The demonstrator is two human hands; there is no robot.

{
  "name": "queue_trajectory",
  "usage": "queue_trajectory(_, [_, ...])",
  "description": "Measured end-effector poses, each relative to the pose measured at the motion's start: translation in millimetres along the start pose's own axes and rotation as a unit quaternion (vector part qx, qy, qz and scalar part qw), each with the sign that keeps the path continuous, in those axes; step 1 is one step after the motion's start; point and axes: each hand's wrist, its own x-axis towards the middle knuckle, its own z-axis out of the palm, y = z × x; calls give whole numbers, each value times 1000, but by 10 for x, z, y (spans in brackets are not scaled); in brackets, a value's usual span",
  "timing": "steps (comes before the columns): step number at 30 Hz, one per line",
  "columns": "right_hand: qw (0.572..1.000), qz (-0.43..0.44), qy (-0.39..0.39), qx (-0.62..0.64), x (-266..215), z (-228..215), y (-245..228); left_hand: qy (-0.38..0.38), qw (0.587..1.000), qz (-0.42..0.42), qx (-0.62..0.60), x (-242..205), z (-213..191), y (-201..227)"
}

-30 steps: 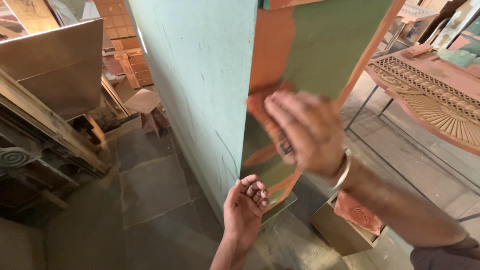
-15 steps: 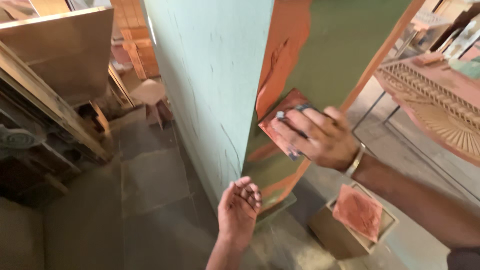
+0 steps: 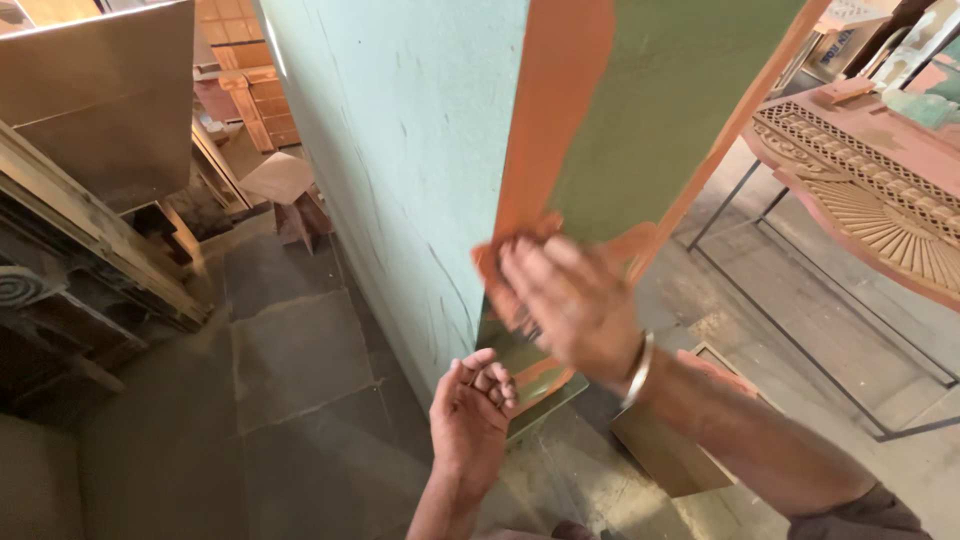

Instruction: The person applies orange putty to a green wooden door using a putty knife. They repeatedly scoop putty from a container and spread it across the door surface, focusing on edges and flat areas.

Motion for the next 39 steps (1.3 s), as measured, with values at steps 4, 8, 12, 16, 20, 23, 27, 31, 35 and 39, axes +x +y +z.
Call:
queue_trajectory(4, [996,60,-38,62,-369,63,-143,20,1000,5,20,16,-29,64])
queue_trajectory(8, [997,21,75,24,-448,35,245,35,998,-39,15,-94,-117,114])
queue_trajectory(12, [981,-99,161,-51,-217,303,874,20,998,-56,33,-131,-177,270])
queue_trajectory(16, [990,-93,100,-18,-464,624,765,38,993,-93,56,-109,-180,618])
queue_trajectory(20, [996,-2,21,-84,-959,696,129,70,989,-95,86,-124,-333,905])
queue_trajectory(23, [991,41,68,-109,-840,464,-110,78,982,-131,112,-74,-344,1066])
queue_trajectory(27, [979,158,76,-106,-325,109,212,55,972,-178,142,27,-291,1084])
queue_trajectory(31, [964,222,148,1,-111,117,208,10,962,-220,159,60,-299,1027])
queue_trajectory(35, [968,210,136,15,-355,446,-373,14,955,-250,158,105,-391,1035])
queue_trajectory(39, [954,288,66,52,-760,695,-1002,53,954,-253,149,54,-534,1061])
